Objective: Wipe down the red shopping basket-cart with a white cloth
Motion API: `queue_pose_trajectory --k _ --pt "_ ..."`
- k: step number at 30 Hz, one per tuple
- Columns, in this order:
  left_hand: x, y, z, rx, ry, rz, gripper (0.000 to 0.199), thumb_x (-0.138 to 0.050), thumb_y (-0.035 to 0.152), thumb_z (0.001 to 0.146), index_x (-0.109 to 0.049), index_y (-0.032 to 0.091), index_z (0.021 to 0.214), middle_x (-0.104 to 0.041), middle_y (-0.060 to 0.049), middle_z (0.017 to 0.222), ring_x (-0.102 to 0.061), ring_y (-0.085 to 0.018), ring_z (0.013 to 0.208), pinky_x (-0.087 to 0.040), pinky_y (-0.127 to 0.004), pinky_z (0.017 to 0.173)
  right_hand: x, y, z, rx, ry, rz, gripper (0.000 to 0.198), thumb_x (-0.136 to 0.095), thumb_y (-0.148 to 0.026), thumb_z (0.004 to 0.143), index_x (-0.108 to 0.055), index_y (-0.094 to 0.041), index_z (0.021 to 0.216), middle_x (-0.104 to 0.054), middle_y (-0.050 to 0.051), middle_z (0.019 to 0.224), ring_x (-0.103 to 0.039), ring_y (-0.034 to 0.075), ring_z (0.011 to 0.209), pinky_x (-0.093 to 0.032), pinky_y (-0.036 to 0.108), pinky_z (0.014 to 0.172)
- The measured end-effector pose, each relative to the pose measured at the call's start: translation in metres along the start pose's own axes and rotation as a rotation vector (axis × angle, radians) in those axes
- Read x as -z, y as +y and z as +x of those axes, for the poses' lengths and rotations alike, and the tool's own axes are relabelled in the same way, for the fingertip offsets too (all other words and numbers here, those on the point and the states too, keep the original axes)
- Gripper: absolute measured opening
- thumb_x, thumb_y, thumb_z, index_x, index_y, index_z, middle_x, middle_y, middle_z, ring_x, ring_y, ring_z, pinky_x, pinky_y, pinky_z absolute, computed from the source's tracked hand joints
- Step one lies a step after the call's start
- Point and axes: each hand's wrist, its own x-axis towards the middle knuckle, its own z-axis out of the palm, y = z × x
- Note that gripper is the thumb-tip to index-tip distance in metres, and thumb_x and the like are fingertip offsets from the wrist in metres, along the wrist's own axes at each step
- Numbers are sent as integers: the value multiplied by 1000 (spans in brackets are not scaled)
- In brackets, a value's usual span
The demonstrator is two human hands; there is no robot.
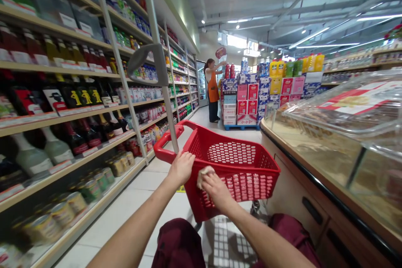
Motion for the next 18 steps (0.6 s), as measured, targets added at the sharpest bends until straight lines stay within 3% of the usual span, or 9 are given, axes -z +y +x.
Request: queue_pose_trajectory --k 3,8,12,14,18 --pt "-4 6 -4 48 3 16 38 -30 7 78 -52 13 109 -57 -10 112 -45 -19 112 -23 -39 102 -1 1 -27 5 -10 0 22 -43 -13 84 -63 -18 92 -62 8 106 -50 20 109 -47 37 87" --pt "-23 34 -4 43 11 -32 44 -31 10 77 -46 14 118 -49 -9 125 -36 -22 120 -18 -46 103 27 21 -26 -39 65 -61 31 -37 -9 84 -58 -16 106 -50 9 123 -30 22 125 -34 47 98" --pt "-38 53 -6 25 29 -36 50 -34 12 75 -40 11 124 -42 -10 131 -28 -23 125 -15 -45 105 27 37 -52 -101 2 -134 29 -40 -9 82 -61 -17 101 -61 10 109 -44 21 115 -42 42 92" --pt "-39 55 -7 36 25 -40 52 -35 12 73 -38 10 125 -41 -10 132 -26 -23 126 -14 -44 105 29 39 -64 -98 -13 -143 30 -41 -9 81 -62 -18 100 -61 9 109 -45 20 114 -43 41 91" --pt "-34 66 -3 60 -21 -55 55 -38 16 71 -37 9 126 -38 -11 134 -24 -24 127 -12 -46 105 44 47 -60 -129 42 -158 38 -38 -6 80 -54 -15 114 -49 10 125 -28 21 126 -35 45 98"
